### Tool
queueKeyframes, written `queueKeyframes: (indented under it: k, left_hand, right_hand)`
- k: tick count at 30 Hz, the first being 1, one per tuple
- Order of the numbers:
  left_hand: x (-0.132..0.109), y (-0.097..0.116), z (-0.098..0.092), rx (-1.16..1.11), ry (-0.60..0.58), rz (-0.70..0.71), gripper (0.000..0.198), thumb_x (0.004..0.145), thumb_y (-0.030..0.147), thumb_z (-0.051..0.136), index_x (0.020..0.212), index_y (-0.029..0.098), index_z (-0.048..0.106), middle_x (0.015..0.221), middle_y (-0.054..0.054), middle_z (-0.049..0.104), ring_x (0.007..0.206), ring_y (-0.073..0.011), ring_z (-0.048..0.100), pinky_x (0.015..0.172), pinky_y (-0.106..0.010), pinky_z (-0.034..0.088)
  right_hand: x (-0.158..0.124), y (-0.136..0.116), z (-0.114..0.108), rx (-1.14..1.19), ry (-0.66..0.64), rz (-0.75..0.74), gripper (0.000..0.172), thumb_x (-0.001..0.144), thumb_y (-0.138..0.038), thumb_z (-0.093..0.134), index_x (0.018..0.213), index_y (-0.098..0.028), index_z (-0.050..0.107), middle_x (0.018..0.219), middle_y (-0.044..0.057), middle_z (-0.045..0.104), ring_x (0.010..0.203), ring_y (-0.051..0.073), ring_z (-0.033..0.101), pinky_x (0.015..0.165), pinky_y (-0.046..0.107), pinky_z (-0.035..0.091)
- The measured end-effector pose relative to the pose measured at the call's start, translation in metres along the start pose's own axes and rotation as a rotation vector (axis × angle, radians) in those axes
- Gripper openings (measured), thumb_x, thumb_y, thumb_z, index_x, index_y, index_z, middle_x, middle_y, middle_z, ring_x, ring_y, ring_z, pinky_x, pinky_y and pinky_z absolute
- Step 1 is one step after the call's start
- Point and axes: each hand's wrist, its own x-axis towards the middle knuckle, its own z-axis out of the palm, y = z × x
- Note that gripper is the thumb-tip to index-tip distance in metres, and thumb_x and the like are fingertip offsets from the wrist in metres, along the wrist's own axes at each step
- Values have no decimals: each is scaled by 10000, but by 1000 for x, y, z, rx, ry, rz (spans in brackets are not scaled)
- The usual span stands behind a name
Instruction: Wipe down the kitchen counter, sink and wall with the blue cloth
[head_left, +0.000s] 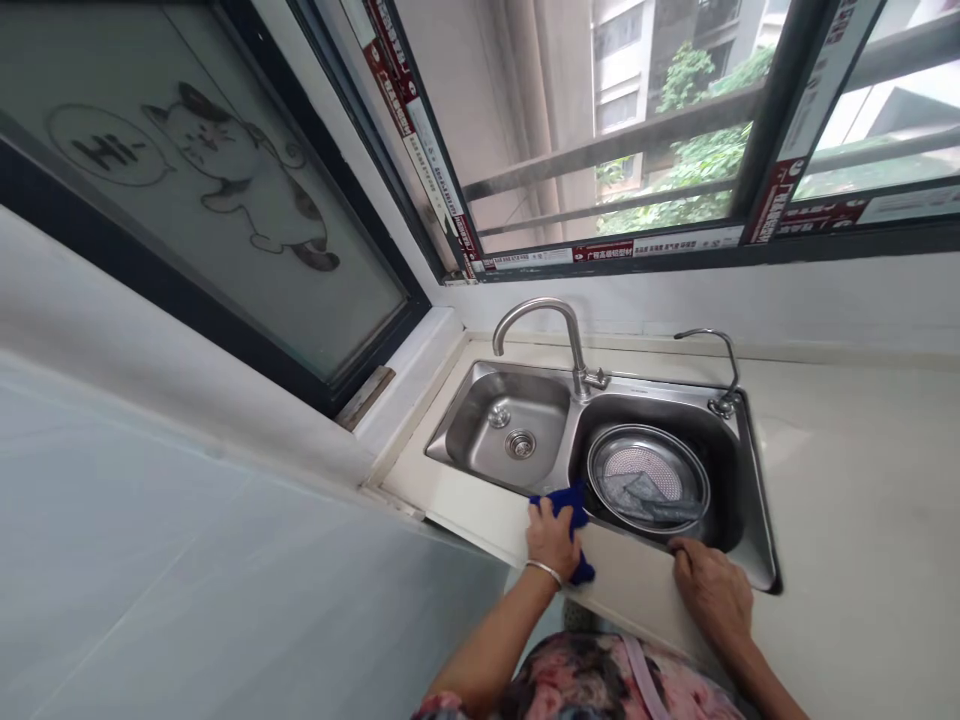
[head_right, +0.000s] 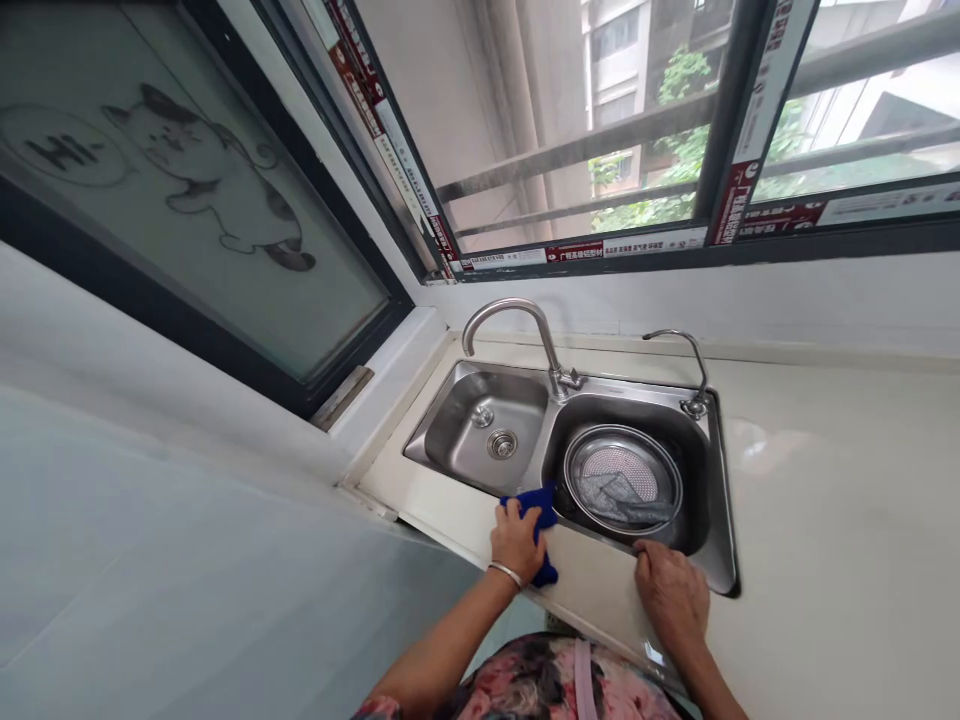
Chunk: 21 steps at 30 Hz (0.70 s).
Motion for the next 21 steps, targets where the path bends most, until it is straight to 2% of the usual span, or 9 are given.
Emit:
queueKeyframes:
  k: [3, 6, 9, 11, 14, 16, 19, 21]
  left_hand:
    - [7, 25, 8, -38, -20, 138, 416, 849, 386, 626, 1260, 322, 659, 1404, -144, 496, 1295, -378, 443, 928, -487, 556]
    - [13, 37, 11, -58, -8, 199, 384, 857, 387, 618, 1230, 314, 677, 1360, -141, 528, 1274, -372, 459, 945, -495, 556]
    - [13, 33, 10, -70, 10, 223, 400, 886, 355, 583, 1275, 330, 674, 1377, -126, 533, 1273, -349, 465, 991, -479, 541]
    - [8, 21, 8, -78, 14, 236, 422, 887, 321, 591, 1299, 350, 675, 1394, -107, 539, 1272, -321, 471, 1023, -445, 528]
    - [-1, -17, 1, -81, 27, 219, 438, 879, 265, 607, 1301, 341, 695, 1380, -101, 558, 1270, -300, 478, 1067, -410, 503]
    - [-5, -54, -6, -64, 61, 149, 433, 913, 238, 539, 1312, 264, 703, 1353, -152, 557, 1251, -333, 485, 1077, -464, 490]
    - [0, -119, -21, 80, 233, -33, 406, 949, 295, 502, 1275, 232, 734, 1270, -168, 594, 1127, -338, 546, 1048, -491, 490]
    - [11, -157, -31, 188, 307, -112, 407, 964, 320, 478, 1262, 227, 738, 1243, -165, 612, 1091, -340, 581, 1014, -497, 502]
  right_hand:
    - [-1, 0, 1, -9, 33, 2, 393, 996, -244, 403, 1070, -198, 787, 993, 112, 786, 907, 274, 694, 809, 394, 428]
    - [0, -2, -1, -10, 45, 1, 378, 996, -241, 420, 1065, -197, 789, 958, 109, 776, 902, 267, 690, 807, 379, 425]
    - [2, -8, -6, -16, 38, 19, 370, 1001, -227, 425, 1051, -195, 790, 924, 101, 769, 884, 253, 683, 809, 364, 413]
    - [4, -13, -10, -16, 39, 37, 365, 1006, -216, 427, 1045, -199, 789, 943, 93, 775, 895, 245, 679, 819, 359, 397]
    - [5, -20, -16, 0, 54, 59, 346, 1000, -185, 441, 1019, -202, 786, 976, 77, 785, 930, 232, 671, 834, 348, 371]
    - [6, -24, -19, 9, 70, 68, 326, 991, -164, 459, 994, -199, 783, 973, 70, 786, 931, 220, 663, 834, 337, 359]
    - [8, -29, -22, 1, 83, 83, 296, 974, -136, 488, 984, -196, 777, 965, 65, 784, 922, 205, 654, 826, 323, 348]
    - [10, -31, -24, -6, 72, 104, 287, 972, -129, 497, 993, -199, 774, 970, 60, 782, 927, 203, 653, 824, 318, 345]
